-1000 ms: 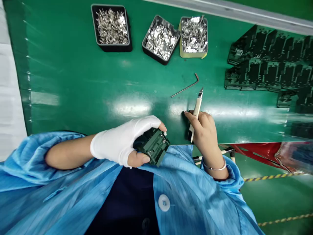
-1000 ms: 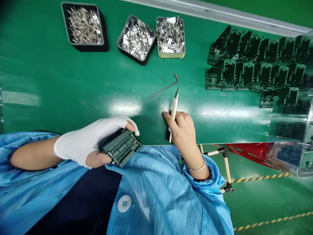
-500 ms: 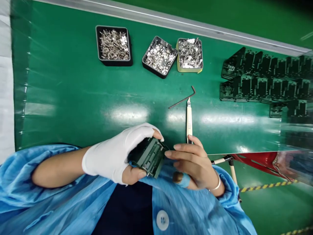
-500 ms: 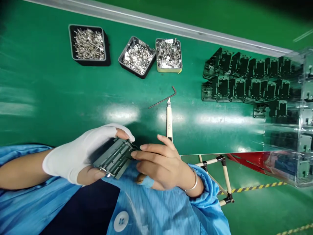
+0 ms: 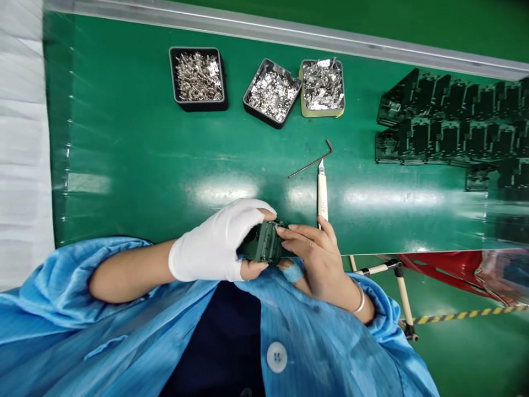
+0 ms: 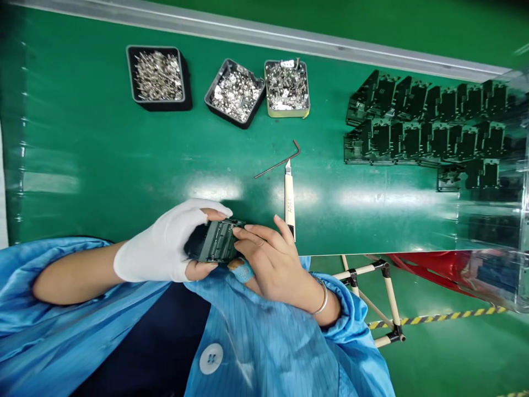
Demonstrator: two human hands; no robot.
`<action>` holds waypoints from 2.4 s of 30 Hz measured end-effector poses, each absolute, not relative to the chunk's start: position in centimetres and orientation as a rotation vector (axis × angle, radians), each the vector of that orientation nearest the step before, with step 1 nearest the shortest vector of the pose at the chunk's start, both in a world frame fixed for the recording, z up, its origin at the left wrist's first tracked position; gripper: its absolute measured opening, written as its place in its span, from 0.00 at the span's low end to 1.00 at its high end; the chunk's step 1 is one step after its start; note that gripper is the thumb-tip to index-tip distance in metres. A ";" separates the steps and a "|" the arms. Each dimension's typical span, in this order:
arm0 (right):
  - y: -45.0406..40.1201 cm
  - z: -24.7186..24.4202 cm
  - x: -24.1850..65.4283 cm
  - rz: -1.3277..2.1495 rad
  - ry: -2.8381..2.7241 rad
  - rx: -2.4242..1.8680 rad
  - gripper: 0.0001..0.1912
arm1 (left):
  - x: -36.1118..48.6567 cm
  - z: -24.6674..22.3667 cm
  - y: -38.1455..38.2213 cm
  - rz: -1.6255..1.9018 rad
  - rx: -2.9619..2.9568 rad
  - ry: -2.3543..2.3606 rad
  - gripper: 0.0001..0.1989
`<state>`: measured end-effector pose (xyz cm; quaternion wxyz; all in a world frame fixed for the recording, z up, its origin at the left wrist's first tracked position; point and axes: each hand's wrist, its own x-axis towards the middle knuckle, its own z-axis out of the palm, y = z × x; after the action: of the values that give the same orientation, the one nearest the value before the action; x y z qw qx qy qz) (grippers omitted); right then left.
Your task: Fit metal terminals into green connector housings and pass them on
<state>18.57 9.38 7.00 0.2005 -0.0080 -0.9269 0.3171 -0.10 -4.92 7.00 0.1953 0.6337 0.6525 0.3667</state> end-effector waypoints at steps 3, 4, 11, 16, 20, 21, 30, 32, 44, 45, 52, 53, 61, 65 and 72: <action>9.4 7.2 18.4 0.945 -2.595 -0.048 0.13 | 0.0 6.9 -4.7 1.029 1.796 1.815 0.27; 9.4 7.3 18.3 0.973 -2.595 -0.069 0.13 | 0.0 6.8 -4.6 1.035 1.805 1.813 0.26; 9.5 7.4 18.4 1.257 -2.541 -0.180 0.10 | 0.0 6.5 -4.4 1.058 1.842 1.814 0.26; 9.6 6.9 18.3 1.354 -2.443 -0.221 0.07 | 0.2 6.7 -4.4 1.009 1.774 1.780 0.25; 9.6 6.5 18.4 1.391 -2.317 -0.291 0.03 | 0.3 6.8 -4.5 0.991 1.748 1.766 0.26; 9.6 6.5 18.5 1.396 -2.294 -0.314 0.03 | 0.3 6.7 -4.5 0.999 1.750 1.764 0.27; 9.7 5.5 18.7 1.741 -1.874 -0.485 0.07 | -0.3 7.1 -4.7 1.114 1.422 1.677 0.30; 9.8 5.2 18.8 1.719 -1.861 -0.512 0.07 | -0.3 7.1 -4.8 1.120 1.376 1.659 0.30; 10.5 6.7 18.5 1.340 -2.255 -0.157 0.05 | -0.5 7.2 -4.8 1.140 1.290 1.605 0.31; 10.4 6.8 18.5 1.308 -2.298 -0.136 0.05 | -0.5 7.2 -4.8 1.135 1.291 1.610 0.31; 9.7 6.9 18.2 1.054 -2.560 -0.079 0.07 | -0.1 6.9 -4.7 1.068 1.514 1.748 0.31; 9.6 6.9 18.1 1.025 -2.578 -0.070 0.07 | -0.1 6.9 -4.7 1.065 1.543 1.764 0.31; 10.6 6.4 18.1 1.624 -2.061 -0.350 0.06 | -0.1 6.8 -4.7 1.129 1.498 1.667 0.31; 10.9 6.1 18.6 1.621 -1.956 -0.428 0.07 | -0.3 7.1 -4.6 1.133 1.377 1.618 0.31; 10.5 6.6 18.1 1.392 -2.362 -0.162 0.09 | -0.4 6.9 -4.7 1.154 1.299 1.576 0.32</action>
<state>18.06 10.51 6.60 0.1963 -0.0578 -0.8433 0.4970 -0.40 -4.67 6.93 0.3872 0.5106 0.6193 0.4536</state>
